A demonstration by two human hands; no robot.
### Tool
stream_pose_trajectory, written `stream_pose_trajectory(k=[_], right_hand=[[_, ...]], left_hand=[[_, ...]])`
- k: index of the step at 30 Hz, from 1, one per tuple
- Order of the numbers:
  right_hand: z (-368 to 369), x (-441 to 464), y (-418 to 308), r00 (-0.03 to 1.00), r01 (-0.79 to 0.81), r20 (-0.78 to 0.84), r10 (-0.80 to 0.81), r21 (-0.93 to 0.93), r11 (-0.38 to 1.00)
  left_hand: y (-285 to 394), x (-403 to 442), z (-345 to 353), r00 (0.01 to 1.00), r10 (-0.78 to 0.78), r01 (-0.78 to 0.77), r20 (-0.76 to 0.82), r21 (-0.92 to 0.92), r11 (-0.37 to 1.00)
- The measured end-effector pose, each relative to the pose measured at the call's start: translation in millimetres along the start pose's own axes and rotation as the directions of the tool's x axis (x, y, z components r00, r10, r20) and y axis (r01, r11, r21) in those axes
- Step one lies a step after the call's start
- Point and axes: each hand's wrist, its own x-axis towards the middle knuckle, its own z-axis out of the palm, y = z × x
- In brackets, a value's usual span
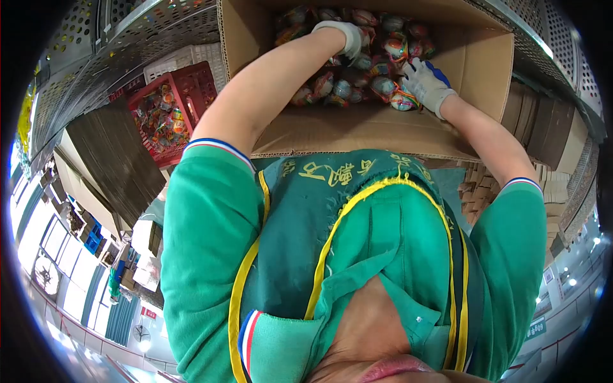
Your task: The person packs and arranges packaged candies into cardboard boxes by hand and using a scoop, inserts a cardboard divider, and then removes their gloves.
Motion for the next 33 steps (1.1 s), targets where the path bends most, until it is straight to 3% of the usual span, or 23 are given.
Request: stream_pose_trajectory(k=[1,3,5,6,7,8,9,10,11,12,13,15,16,17,18,19,20,21,23,27,30,31,33], right_hand=[[-3.2,2.9,6.4,0.997,0.051,0.060,-0.054,0.051,0.997],[-8.6,4.0,17.5,0.985,0.101,0.125,-0.116,0.120,0.988],[-1.7,16.8,41.5,0.991,-0.034,0.132,0.014,0.147,0.989],[3.3,24.2,26.5,0.948,-0.287,0.190,0.254,0.173,0.942],[5.9,21.0,25.2,0.910,-0.017,0.410,-0.066,0.195,0.981],[21.1,12.3,17.9,0.972,-0.210,0.186,0.141,0.432,0.877],[28.8,8.6,19.1,0.956,-0.284,0.104,0.273,0.550,0.786],[36.8,5.0,20.4,0.917,-0.308,0.020,0.399,0.671,0.674],[31.9,12.4,40.2,0.991,-0.127,0.074,0.108,0.332,0.935],[30.4,19.9,48.8,0.962,0.158,0.228,-0.148,-0.026,0.987],[33.6,18.7,41.5,0.961,0.156,0.234,-0.149,-0.012,0.988],[25.5,21.0,27.6,0.996,-0.026,0.089,0.019,0.077,0.997],[17.3,11.3,16.7,0.985,-0.075,0.167,0.035,0.235,0.969],[16.9,9.3,24.9,0.984,-0.069,0.175,0.028,0.236,0.969],[18.7,7.3,31.1,0.982,-0.121,0.161,0.095,0.158,0.980],[20.1,7.9,37.2,0.976,-0.177,0.139,0.166,0.075,0.981],[16.3,14.9,42.1,0.947,-0.309,0.144,0.287,0.166,0.936],[11.3,23.0,48.2,0.946,-0.311,0.144,0.289,0.164,0.936],[2.9,29.8,51.4,0.976,-0.130,0.190,0.105,0.122,0.984],[-4.5,8.2,39.1,0.989,-0.067,0.142,0.040,0.190,0.979],[-20.0,12.7,64.6,0.854,-0.504,0.102,0.511,0.407,0.761],[-28.4,15.2,71.4,0.857,-0.500,0.101,0.506,0.406,0.765],[-41.9,19.0,77.5,0.852,-0.523,0.288,0.438,0.522,0.674]], left_hand=[[-2.8,4.6,-3.9,1.000,-0.006,0.006,0.000,0.002,1.000],[12.0,-24.0,-38.5,0.982,-0.015,0.054,0.186,-0.205,0.977],[25.7,-28.7,-45.9,0.994,-0.031,0.042,0.103,-0.111,0.993],[31.0,-23.9,-47.7,0.994,0.104,-0.105,-0.015,-0.180,0.978],[38.6,-17.9,-47.5,0.963,0.233,-0.260,-0.139,-0.234,0.937],[40.9,1.2,-31.5,0.913,0.296,-0.376,-0.280,-0.301,0.876],[49.5,11.8,-14.3,0.892,0.196,-0.336,-0.408,-0.306,0.891],[58.9,30.0,1.6,0.899,0.150,-0.292,-0.412,-0.307,0.906],[62.4,45.7,14.2,0.904,0.095,-0.239,-0.418,-0.308,0.921],[60.7,48.8,27.5,0.906,0.097,-0.237,-0.412,-0.305,0.922],[64.7,49.2,41.7,0.883,0.096,-0.250,-0.459,-0.288,0.925],[69.8,45.1,49.0,0.854,0.100,-0.269,-0.511,-0.269,0.925],[70.8,40.7,50.1,0.854,0.219,-0.272,-0.472,-0.047,0.961],[72.6,38.5,53.8,0.857,0.319,-0.272,-0.404,0.169,0.947],[71.7,41.8,61.5,0.837,0.309,-0.213,-0.452,0.250,0.945],[70.4,46.1,66.7,0.839,0.314,-0.222,-0.445,0.249,0.943],[67.9,51.6,66.5,0.838,0.299,-0.195,-0.456,0.260,0.946],[67.0,55.3,64.4,0.837,0.281,-0.168,-0.469,0.269,0.948],[70.3,62.9,60.9,0.855,0.299,-0.237,-0.423,0.193,0.952],[65.4,73.6,65.3,0.860,0.234,-0.173,-0.454,0.173,0.970],[62.2,75.6,63.7,0.839,0.234,-0.177,-0.491,0.160,0.971],[62.0,74.2,65.8,0.846,0.244,-0.197,-0.474,0.148,0.969],[63.0,71.6,76.2,0.832,0.243,-0.197,-0.499,0.144,0.970]])
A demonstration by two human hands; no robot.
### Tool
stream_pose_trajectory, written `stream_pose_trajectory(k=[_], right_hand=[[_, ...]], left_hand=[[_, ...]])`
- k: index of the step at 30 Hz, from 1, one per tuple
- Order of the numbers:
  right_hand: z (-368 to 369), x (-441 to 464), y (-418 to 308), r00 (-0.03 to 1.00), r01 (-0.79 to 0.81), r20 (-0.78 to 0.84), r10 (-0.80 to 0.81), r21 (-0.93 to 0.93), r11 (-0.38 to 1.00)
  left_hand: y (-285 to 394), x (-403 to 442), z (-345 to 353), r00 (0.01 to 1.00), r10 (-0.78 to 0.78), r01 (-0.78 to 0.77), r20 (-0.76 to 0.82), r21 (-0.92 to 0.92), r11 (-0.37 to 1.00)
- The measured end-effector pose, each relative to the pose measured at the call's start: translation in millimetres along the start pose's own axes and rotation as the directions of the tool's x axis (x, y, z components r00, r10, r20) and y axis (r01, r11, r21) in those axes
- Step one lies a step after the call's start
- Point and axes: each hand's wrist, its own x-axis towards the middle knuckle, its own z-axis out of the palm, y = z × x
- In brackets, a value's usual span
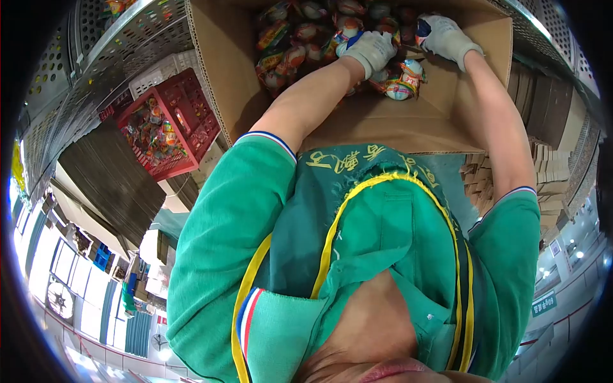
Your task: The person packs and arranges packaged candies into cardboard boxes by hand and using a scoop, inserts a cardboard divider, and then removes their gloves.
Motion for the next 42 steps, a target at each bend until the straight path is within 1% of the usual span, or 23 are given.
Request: stream_pose_trajectory(k=[1,2,6,8,10,12,13,14,18,20,24,26,27,28,30,31,32,34,35,37,38,40,42], right_hand=[[-2.1,2.8,-0.1,0.998,-0.006,0.065,0.003,0.041,0.999],[10.3,12.2,7.3,0.973,0.001,0.227,-0.047,0.202,0.979],[53.7,28.6,0.0,0.993,-0.105,0.054,0.102,0.045,0.993],[63.5,17.1,-4.4,1.000,0.007,-0.028,-0.008,-0.042,0.999],[67.3,11.2,5.7,0.998,0.070,-0.001,-0.070,-0.072,0.995],[62.0,2.5,6.4,0.978,0.080,-0.177,-0.107,-0.154,0.985],[60.6,3.7,2.4,0.989,0.107,-0.079,-0.125,-0.208,0.972],[68.7,5.0,2.4,0.989,0.109,-0.075,-0.128,-0.210,0.972],[89.9,19.6,-0.2,0.987,0.016,-0.155,-0.046,-0.190,0.982],[91.2,25.2,3.9,0.996,0.054,-0.061,-0.065,-0.168,0.984],[39.5,-22.6,-24.1,0.991,0.060,-0.107,-0.083,-0.206,0.977],[59.6,-31.6,-27.4,0.968,0.197,0.209,-0.140,-0.279,0.940],[76.0,-29.5,-24.6,0.957,0.200,0.269,-0.111,-0.331,0.922],[86.5,-25.6,-16.3,0.958,0.203,0.264,-0.116,-0.331,0.921],[96.6,-16.5,0.2,0.989,0.131,-0.065,-0.133,-0.034,0.991],[93.9,-2.9,8.3,0.989,0.125,0.093,-0.115,-0.112,0.986],[88.3,1.5,8.8,0.988,0.129,0.103,-0.117,-0.109,0.986],[67.2,8.0,4.8,0.975,0.118,0.205,-0.091,-0.120,0.986],[52.7,7.2,-3.8,0.949,0.060,0.316,0.008,-0.204,0.977],[38.6,0.4,-7.1,0.965,0.039,0.261,0.017,-0.207,0.978],[33.7,-6.3,-11.0,0.975,0.037,0.221,0.012,-0.214,0.976],[19.5,-19.9,-19.9,0.979,0.023,0.202,0.023,-0.225,0.974],[3.9,-32.2,-23.5,0.986,0.048,0.164,-0.029,-0.109,0.993]], left_hand=[[-2.3,2.7,-0.4,0.999,0.001,-0.001,-0.042,0.008,1.000],[-3.9,4.0,-4.3,0.998,0.005,-0.004,-0.055,0.015,1.000],[-4.3,-1.7,-2.3,0.992,-0.004,0.005,-0.123,0.009,1.000],[-3.6,-2.9,-1.9,0.999,0.021,-0.021,-0.046,0.009,1.000],[-2.0,-4.9,0.6,0.997,0.012,-0.013,-0.073,-0.009,1.000],[-5.8,-1.9,-0.1,0.993,0.003,-0.004,-0.119,-0.012,1.000],[-6.6,-3.3,1.5,0.986,-0.009,0.005,-0.166,-0.027,1.000],[-6.2,-5.2,4.0,0.978,-0.025,0.015,-0.208,-0.046,0.999],[-10.3,-4.5,10.6,0.936,-0.024,0.003,-0.352,-0.061,0.998],[-10.3,4.9,7.4,0.992,-0.036,0.032,-0.124,-0.032,0.999],[-11.4,14.8,-17.1,0.984,-0.171,0.154,-0.056,-0.224,0.962],[-11.8,16.8,-32.6,0.992,-0.022,0.051,0.127,-0.234,0.971],[-2.9,13.3,-53.6,0.988,-0.029,0.039,0.155,-0.065,0.997],[3.8,5.4,-68.9,0.988,-0.033,0.043,0.154,-0.059,0.997],[17.0,-12.0,-88.3,0.941,0.026,0.003,0.336,-0.086,0.996],[24.0,-20.7,-80.3,0.932,0.053,-0.029,0.359,-0.071,0.997],[27.8,-25.7,-54.6,0.935,0.075,-0.039,0.346,-0.111,0.993],[22.6,-23.5,-1.1,0.995,0.062,-0.049,0.075,-0.164,0.985],[16.2,-16.8,0.6,0.996,0.063,-0.051,0.070,-0.160,0.986],[7.3,-10.9,5.3,0.998,-0.012,-0.002,-0.062,-0.219,0.976],[9.5,-9.3,12.2,0.999,-0.012,0.000,-0.052,-0.230,0.973],[18.1,-3.2,22.9,0.996,0.006,-0.020,-0.093,-0.145,0.989],[20.5,-0.4,9.4,0.996,0.005,-0.009,-0.084,-0.042,0.999]])
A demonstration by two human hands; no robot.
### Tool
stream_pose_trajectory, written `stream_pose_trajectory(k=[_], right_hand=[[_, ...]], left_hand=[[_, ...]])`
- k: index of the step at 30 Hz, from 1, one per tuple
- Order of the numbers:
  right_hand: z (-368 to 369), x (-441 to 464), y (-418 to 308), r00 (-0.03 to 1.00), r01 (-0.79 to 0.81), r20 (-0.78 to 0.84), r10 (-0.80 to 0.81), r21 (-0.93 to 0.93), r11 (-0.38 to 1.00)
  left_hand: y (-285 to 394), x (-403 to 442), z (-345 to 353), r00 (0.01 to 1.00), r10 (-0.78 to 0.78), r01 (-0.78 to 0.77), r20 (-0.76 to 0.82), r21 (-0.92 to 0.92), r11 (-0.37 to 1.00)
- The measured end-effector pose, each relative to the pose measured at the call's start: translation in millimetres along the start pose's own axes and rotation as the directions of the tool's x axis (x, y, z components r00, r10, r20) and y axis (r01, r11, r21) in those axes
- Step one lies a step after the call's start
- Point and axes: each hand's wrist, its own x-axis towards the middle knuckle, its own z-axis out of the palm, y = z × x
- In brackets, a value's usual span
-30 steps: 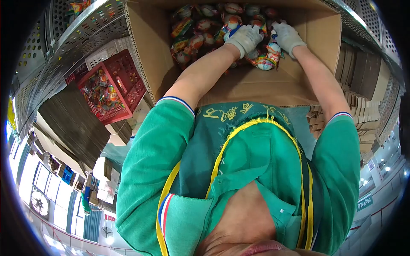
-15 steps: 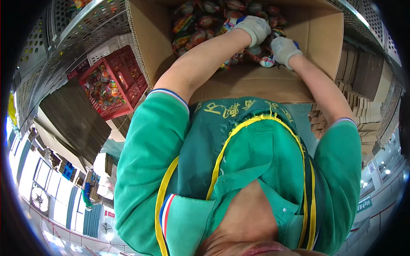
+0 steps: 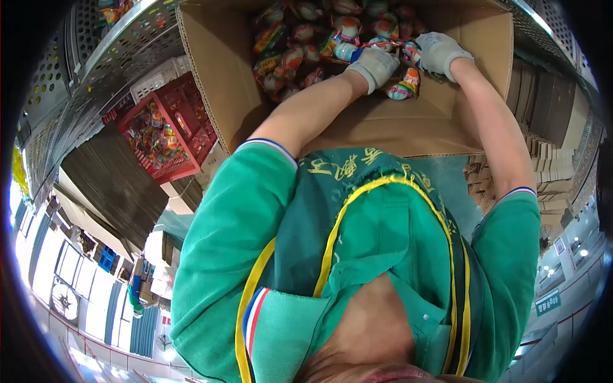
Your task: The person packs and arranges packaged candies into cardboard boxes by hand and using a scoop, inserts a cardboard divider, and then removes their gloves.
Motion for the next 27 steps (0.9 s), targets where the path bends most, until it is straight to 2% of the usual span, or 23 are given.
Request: stream_pose_trajectory(k=[1,2,3,4,6,7,8,10,14,15,16,17,18,19,20,21,22,23,24,25,26,27], right_hand=[[-9.0,-9.3,-4.6,0.994,-0.049,0.096,0.044,0.055,0.997],[-9.7,-12.9,-3.0,0.994,-0.054,0.103,0.047,0.058,0.997],[-9.8,-14.6,-2.7,0.988,-0.061,0.147,0.054,0.043,0.997],[-10.7,-14.2,-2.4,0.981,-0.067,0.183,0.061,0.026,0.997],[-4.6,-9.6,3.2,0.985,-0.023,0.169,0.028,-0.034,0.999],[-1.6,-7.7,6.4,0.985,0.023,0.170,-0.006,-0.095,0.995],[-7.3,-11.9,5.0,0.986,0.015,0.167,0.001,-0.096,0.995],[-19.6,-24.1,-2.3,0.986,-0.060,0.158,0.049,0.063,0.996],[-4.2,-11.2,17.1,0.995,-0.068,0.081,0.063,0.057,0.996],[2.9,-11.5,20.6,0.999,-0.030,-0.024,0.032,0.059,0.998],[7.5,-10.8,24.5,0.992,0.008,-0.128,-0.001,0.055,0.998],[-6.3,-19.4,14.5,0.998,-0.068,0.013,0.067,0.079,0.995],[-8.7,-21.8,13.3,0.998,-0.057,0.010,0.056,0.076,0.996],[-8.1,-23.7,13.8,0.999,-0.047,-0.020,0.047,0.001,0.999],[-7.0,-25.2,12.4,0.998,-0.040,-0.046,0.037,-0.069,0.997],[-11.4,-28.1,10.8,0.997,-0.067,0.038,0.067,0.003,0.998],[-9.7,-28.4,11.3,0.997,-0.066,0.042,0.065,0.012,0.998],[-8.2,-26.7,13.3,0.997,-0.034,0.063,0.035,-0.012,0.999],[-8.8,-26.3,14.4,0.997,-0.003,0.081,0.005,-0.035,0.999],[-18.9,-29.0,8.3,0.974,0.063,0.223,-0.038,-0.106,0.992],[-14.7,-30.2,-2.3,0.974,0.069,0.224,-0.044,-0.102,0.992],[-5.7,-30.6,-13.6,0.949,0.197,0.256,-0.181,-0.036,0.980]], left_hand=[[0.4,0.9,-18.6,0.995,-0.031,0.037,0.098,-0.052,0.998],[3.4,0.4,-39.7,0.977,-0.059,0.082,0.203,-0.106,0.991],[5.3,1.1,-59.2,0.961,-0.068,0.115,0.268,-0.166,0.979],[11.3,-3.0,-56.2,0.961,-0.068,0.115,0.269,-0.165,0.980],[21.1,-9.8,-35.7,0.945,0.130,-0.099,0.301,-0.118,0.988],[21.8,-15.9,-19.6,0.958,0.147,-0.096,0.244,-0.210,0.973],[23.4,-15.9,-10.6,0.959,0.153,-0.103,0.240,-0.209,0.972],[30.3,-14.7,3.8,0.934,0.331,-0.319,0.135,-0.099,0.942],[59.2,13.8,32.8,0.936,0.344,-0.341,0.069,-0.056,0.939],[65.3,16.0,28.8,0.970,0.232,-0.235,0.076,0.028,0.972],[66.5,21.7,33.9,0.972,0.224,-0.227,0.071,0.026,0.974],[64.3,27.2,42.6,0.968,0.228,-0.227,0.102,-0.023,0.974],[61.1,29.1,51.0,0.963,0.231,-0.223,0.138,-0.071,0.972],[60.1,28.4,59.9,0.984,0.158,-0.145,0.089,-0.131,0.981],[55.7,25.9,54.0,0.985,0.145,-0.132,0.098,-0.131,0.983],[50.4,25.0,33.3,0.980,0.131,-0.086,0.151,-0.278,0.957],[47.3,24.0,15.3,0.971,0.130,-0.035,0.202,-0.417,0.908],[33.2,29.3,10.3,0.938,0.129,0.051,0.321,-0.496,0.867],[16.7,23.5,-28.2,0.923,0.217,-0.008,0.317,-0.550,0.835],[-7.5,22.3,-43.1,0.882,0.193,0.231,0.430,-0.750,0.620],[-31.7,20.8,-58.3,0.827,0.166,0.467,0.538,-0.820,0.331],[-61.9,19.1,-64.0,0.836,0.175,0.415,0.520,-0.809,0.417]])
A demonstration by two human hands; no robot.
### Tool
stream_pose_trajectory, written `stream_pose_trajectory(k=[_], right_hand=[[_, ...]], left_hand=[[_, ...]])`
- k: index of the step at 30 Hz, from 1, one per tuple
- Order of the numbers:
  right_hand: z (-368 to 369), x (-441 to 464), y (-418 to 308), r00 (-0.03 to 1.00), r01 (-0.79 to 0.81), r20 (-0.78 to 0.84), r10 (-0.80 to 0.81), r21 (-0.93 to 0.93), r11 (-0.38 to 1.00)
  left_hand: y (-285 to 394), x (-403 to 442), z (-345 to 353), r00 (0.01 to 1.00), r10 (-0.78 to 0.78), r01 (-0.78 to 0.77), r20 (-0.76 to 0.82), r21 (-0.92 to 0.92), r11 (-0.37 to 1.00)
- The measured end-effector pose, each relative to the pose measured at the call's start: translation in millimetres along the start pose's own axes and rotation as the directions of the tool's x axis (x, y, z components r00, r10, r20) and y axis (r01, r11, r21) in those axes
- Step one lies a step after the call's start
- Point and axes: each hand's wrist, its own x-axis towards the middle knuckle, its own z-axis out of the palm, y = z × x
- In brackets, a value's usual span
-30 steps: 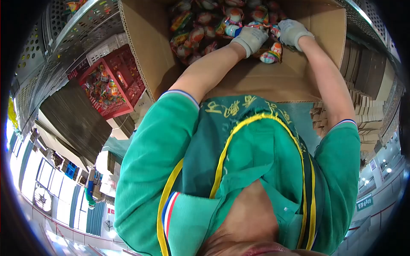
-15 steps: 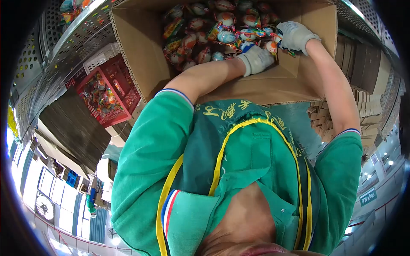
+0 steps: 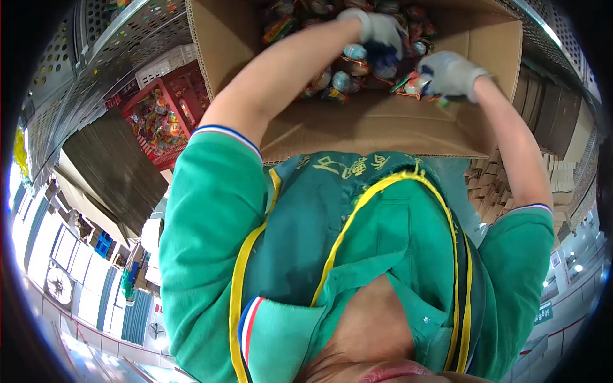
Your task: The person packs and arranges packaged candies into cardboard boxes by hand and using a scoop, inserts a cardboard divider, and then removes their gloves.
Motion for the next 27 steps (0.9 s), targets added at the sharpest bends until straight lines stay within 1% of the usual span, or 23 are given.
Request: stream_pose_trajectory(k=[1,2,3,5,6,7,8,9,11,12,13,14,15,16,17,19,20,21,22,23,25,26,27], right_hand=[[8.4,5.6,-9.8,0.990,0.137,0.015,-0.138,0.028,0.990],[27.0,12.7,-20.8,0.965,0.243,-0.100,-0.241,0.001,0.970],[52.2,23.2,-31.6,0.916,0.345,-0.203,-0.345,-0.038,0.938],[87.2,63.9,-39.6,0.918,0.312,-0.152,-0.367,-0.296,0.903],[90.9,75.6,-43.6,0.912,0.321,-0.155,-0.379,-0.307,0.896],[96.1,86.5,-48.0,0.949,0.242,-0.126,-0.287,-0.289,0.926],[97.9,93.1,-52.6,0.977,0.163,-0.091,-0.194,-0.273,0.948],[98.6,95.8,-52.9,0.974,0.177,-0.090,-0.209,-0.275,0.945],[102.0,88.5,-43.6,0.964,0.192,-0.168,-0.205,-0.088,0.977],[98.0,84.4,-37.9,0.941,0.262,-0.215,-0.260,-0.017,0.965],[90.9,84.5,-32.2,0.940,0.265,-0.215,-0.264,-0.021,0.964],[50.5,61.0,-42.8,0.959,0.268,-0.078,-0.273,-0.070,0.961],[30.1,48.8,-50.4,0.959,0.282,0.063,-0.277,-0.116,0.952],[43.8,66.7,-39.6,0.931,0.330,-0.114,-0.347,-0.146,0.933],[37.5,67.8,-47.7,0.925,0.342,-0.119,-0.360,-0.147,0.928],[19.1,65.1,-63.6,0.822,0.299,-0.487,-0.295,-0.071,0.952],[28.3,81.9,-59.4,0.783,0.264,-0.548,-0.293,-0.133,0.955],[35.3,95.4,-59.2,0.779,0.265,-0.552,-0.298,-0.141,0.954],[41.9,106.6,-60.7,0.785,0.240,-0.559,-0.267,-0.123,0.963],[43.2,113.1,-61.4,0.788,0.212,-0.570,-0.234,-0.105,0.972],[52.2,113.3,-52.8,0.778,0.227,-0.568,-0.267,-0.142,0.964],[52.8,122.7,-42.1,0.811,0.206,-0.538,-0.231,-0.107,0.973],[47.5,128.8,-36.5,0.835,0.180,-0.516,-0.192,-0.074,0.981]], left_hand=[[9.1,-17.3,-9.9,0.996,0.006,0.023,-0.085,0.333,0.943],[17.2,-33.9,-19.9,0.985,0.012,0.098,-0.170,0.619,0.779],[16.9,-46.6,-20.9,0.974,-0.081,0.187,-0.209,0.558,0.809],[15.5,-68.6,-23.5,0.924,-0.272,0.366,-0.269,0.416,0.832],[14.9,-76.8,-27.3,0.884,-0.367,0.454,-0.290,0.340,0.824],[13.5,-82.4,-30.4,0.835,-0.462,0.537,-0.299,0.263,0.801],[-17.0,-72.7,-35.2,0.893,-0.362,0.447,-0.265,0.449,0.774],[-47.8,-62.7,-40.0,0.939,-0.257,0.344,-0.228,0.617,0.708],[-33.0,-76.1,-29.6,0.887,-0.288,0.428,-0.361,0.406,0.808],[-44.6,-72.2,-35.5,0.956,-0.125,0.271,-0.264,0.637,0.722],[-45.4,-68.8,-38.1,0.955,-0.126,0.274,-0.269,0.635,0.722],[-10.9,-83.8,-27.1,0.898,-0.340,0.435,-0.281,0.443,0.784],[12.7,-96.7,-9.2,0.805,-0.544,0.591,-0.239,0.229,0.774],[20.1,-100.9,11.0,0.810,-0.513,0.586,-0.284,0.336,0.737],[24.3,-99.8,27.2,0.816,-0.476,0.578,-0.328,0.444,0.685],[-14.8,-77.3,71.5,0.853,-0.286,0.520,-0.436,0.663,0.540],[-40.4,-63.5,84.4,0.885,-0.217,0.464,-0.411,0.747,0.476],[-55.0,-54.3,89.9,0.914,-0.151,0.404,-0.376,0.820,0.404],[-51.7,-53.9,90.7,0.903,-0.206,0.430,-0.378,0.813,0.393],[-51.3,-53.8,86.4,0.900,-0.204,0.435,-0.385,0.814,0.385],[-52.7,-59.9,86.5,0.923,-0.246,0.378,-0.295,0.817,0.437],[-45.6,-67.9,86.2,0.922,-0.245,0.381,-0.299,0.814,0.439],[-32.5,-79.0,78.8,0.918,-0.257,0.397,-0.304,0.718,0.572]])
